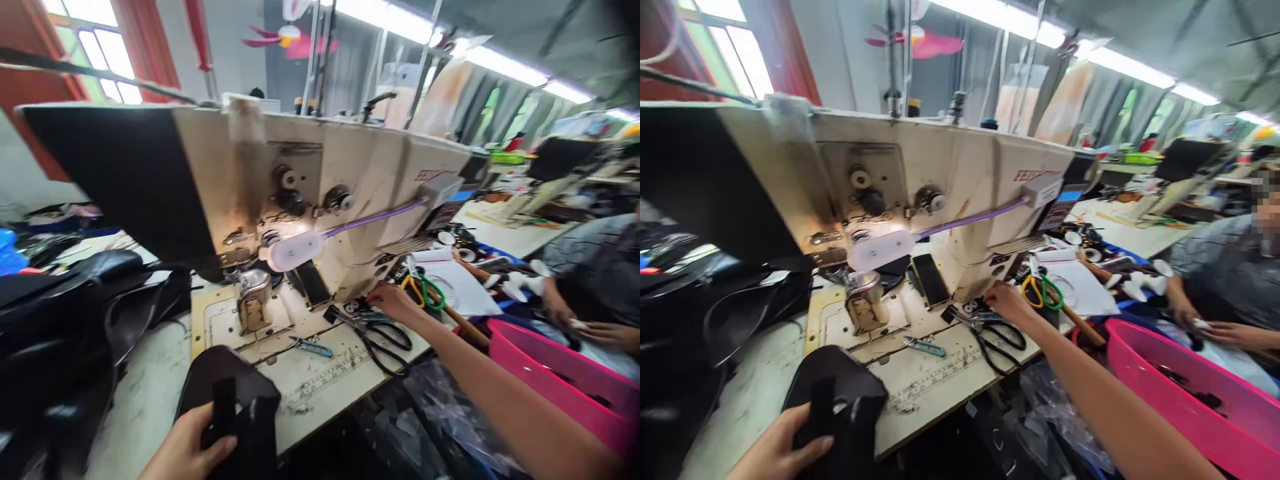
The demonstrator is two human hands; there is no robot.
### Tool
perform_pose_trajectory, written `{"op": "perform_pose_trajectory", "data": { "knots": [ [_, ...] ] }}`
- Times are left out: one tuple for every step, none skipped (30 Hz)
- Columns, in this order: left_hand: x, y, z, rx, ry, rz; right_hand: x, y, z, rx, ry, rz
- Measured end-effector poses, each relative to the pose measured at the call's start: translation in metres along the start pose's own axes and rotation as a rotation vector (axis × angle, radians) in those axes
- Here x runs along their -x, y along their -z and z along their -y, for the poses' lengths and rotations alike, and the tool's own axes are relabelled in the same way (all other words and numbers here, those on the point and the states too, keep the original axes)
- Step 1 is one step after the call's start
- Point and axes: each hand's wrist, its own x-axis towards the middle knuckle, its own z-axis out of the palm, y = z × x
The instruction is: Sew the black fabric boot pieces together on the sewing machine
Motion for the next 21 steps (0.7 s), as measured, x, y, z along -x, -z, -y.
{"op": "perform_pose_trajectory", "data": {
  "knots": [
    [0.001, 0.000, -0.004, -0.003, 0.005, 0.022, 0.002, 0.004, 0.006, -0.035, -0.007, -0.027],
    [0.001, 0.000, -0.008, 0.001, 0.007, 0.030, 0.005, 0.007, 0.016, -0.078, -0.011, -0.047],
    [0.001, 0.000, -0.011, 0.014, 0.004, 0.026, 0.010, 0.008, 0.029, -0.126, -0.010, -0.055],
    [-0.001, -0.001, -0.013, 0.032, -0.003, 0.013, 0.017, 0.008, 0.046, -0.173, 0.003, -0.047],
    [-0.003, -0.003, -0.015, 0.048, -0.015, -0.011, 0.027, 0.006, 0.067, -0.251, 0.023, -0.009],
    [-0.005, -0.004, -0.015, 0.057, -0.028, -0.036, 0.040, 0.001, 0.091, -0.334, 0.051, 0.054],
    [-0.008, -0.006, -0.015, 0.057, -0.040, -0.051, 0.054, -0.006, 0.118, -0.452, 0.091, 0.150],
    [-0.010, -0.007, -0.014, 0.050, -0.049, -0.059, 0.068, -0.015, 0.145, -0.728, 0.094, 0.324],
    [-0.012, -0.008, -0.012, 0.041, -0.054, -0.062, 0.082, -0.025, 0.170, -0.970, 0.074, 0.508],
    [-0.013, -0.009, -0.010, 0.030, -0.056, -0.065, 0.094, -0.036, 0.193, -1.121, 0.055, 0.626],
    [-0.014, -0.009, -0.007, 0.022, -0.054, -0.070, 0.103, -0.048, 0.212, -1.198, 0.049, 0.669],
    [-0.014, -0.009, -0.004, 0.019, -0.048, -0.074, 0.110, -0.058, 0.226, -1.235, 0.051, 0.684],
    [-0.014, -0.009, -0.002, 0.021, -0.041, -0.076, 0.114, -0.067, 0.235, -1.240, 0.046, 0.675],
    [-0.013, -0.008, 0.001, 0.028, -0.034, -0.074, 0.116, -0.074, 0.240, -1.221, 0.041, 0.658],
    [-0.012, -0.007, 0.003, 0.039, -0.027, -0.069, 0.115, -0.078, 0.242, -1.177, 0.045, 0.639],
    [-0.011, -0.006, 0.004, 0.054, -0.022, -0.064, 0.114, -0.080, 0.242, -1.100, 0.071, 0.610],
    [-0.010, -0.005, 0.005, 0.071, -0.019, -0.060, 0.112, -0.081, 0.242, -0.997, 0.128, 0.571],
    [-0.009, -0.005, 0.006, 0.089, -0.016, -0.059, 0.109, -0.080, 0.242, -0.880, 0.202, 0.519],
    [-0.009, -0.004, 0.006, 0.105, -0.014, -0.061, 0.107, -0.078, 0.242, -0.764, 0.277, 0.461],
    [-0.008, -0.004, 0.007, 0.118, -0.011, -0.065, 0.106, -0.077, 0.244, -0.665, 0.336, 0.407],
    [-0.007, -0.004, 0.007, 0.128, -0.008, -0.070, 0.105, -0.077, 0.246, -0.592, 0.365, 0.363]
  ]
}}
